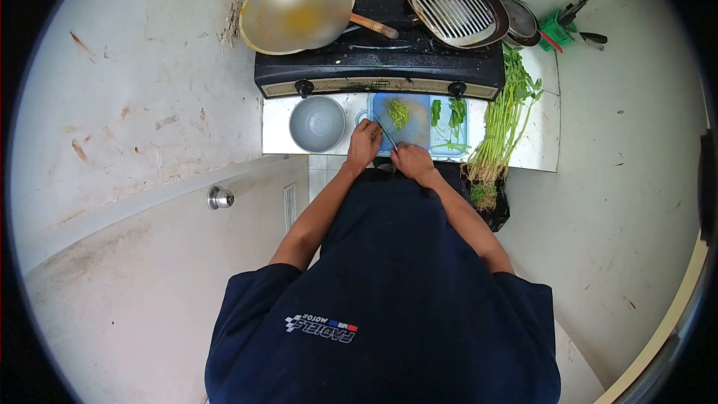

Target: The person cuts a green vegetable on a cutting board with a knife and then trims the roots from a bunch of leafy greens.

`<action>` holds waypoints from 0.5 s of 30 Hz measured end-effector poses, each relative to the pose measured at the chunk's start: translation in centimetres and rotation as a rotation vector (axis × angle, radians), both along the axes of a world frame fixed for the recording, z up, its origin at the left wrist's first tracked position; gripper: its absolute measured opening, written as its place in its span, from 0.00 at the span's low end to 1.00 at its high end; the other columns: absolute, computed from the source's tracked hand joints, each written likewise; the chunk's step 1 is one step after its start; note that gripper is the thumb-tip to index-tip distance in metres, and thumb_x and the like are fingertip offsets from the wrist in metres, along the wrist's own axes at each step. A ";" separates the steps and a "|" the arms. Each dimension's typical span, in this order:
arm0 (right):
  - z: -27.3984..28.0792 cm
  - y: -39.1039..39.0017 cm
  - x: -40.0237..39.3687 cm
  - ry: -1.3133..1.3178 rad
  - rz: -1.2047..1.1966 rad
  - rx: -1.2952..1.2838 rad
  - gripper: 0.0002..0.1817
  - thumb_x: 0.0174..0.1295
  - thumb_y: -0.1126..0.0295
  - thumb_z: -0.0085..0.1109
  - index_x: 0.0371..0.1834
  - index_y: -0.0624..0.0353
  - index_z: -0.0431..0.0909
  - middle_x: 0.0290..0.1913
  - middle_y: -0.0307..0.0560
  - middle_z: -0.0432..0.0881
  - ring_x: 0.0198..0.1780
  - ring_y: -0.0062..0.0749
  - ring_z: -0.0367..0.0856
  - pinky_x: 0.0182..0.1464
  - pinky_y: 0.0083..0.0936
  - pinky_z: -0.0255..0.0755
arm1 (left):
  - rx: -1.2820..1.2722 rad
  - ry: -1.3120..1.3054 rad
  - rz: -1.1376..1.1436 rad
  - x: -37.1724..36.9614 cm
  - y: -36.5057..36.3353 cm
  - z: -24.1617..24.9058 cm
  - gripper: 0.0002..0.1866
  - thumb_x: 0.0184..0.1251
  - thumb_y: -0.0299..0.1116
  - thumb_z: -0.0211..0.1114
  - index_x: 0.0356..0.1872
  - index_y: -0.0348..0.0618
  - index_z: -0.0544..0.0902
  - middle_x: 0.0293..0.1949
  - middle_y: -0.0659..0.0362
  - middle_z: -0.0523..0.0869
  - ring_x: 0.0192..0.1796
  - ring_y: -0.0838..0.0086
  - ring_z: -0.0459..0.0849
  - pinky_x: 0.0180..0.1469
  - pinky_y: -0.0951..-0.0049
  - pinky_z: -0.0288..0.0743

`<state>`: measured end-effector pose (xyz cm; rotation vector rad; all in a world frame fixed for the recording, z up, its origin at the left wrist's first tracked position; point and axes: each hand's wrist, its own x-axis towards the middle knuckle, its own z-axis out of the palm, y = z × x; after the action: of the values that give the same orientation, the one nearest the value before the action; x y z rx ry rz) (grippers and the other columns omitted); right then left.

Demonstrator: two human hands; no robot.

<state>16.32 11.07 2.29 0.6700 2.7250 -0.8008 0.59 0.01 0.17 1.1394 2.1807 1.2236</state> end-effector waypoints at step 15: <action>0.0 0.0 0.4 -0.009 0.035 0.011 0.24 0.77 0.54 0.48 0.37 0.66 0.83 0.33 0.63 0.88 0.37 0.59 0.90 0.43 0.49 0.83 | 0.025 -0.048 0.038 0.3 -0.1 -1.0 0.05 0.62 0.22 0.68 0.39 0.34 0.85 0.40 0.46 0.82 0.42 0.47 0.84 0.47 0.54 0.79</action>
<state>16.69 11.11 2.33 0.6253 2.7269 -0.7734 0.86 -0.11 -0.84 1.0718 2.1665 1.2843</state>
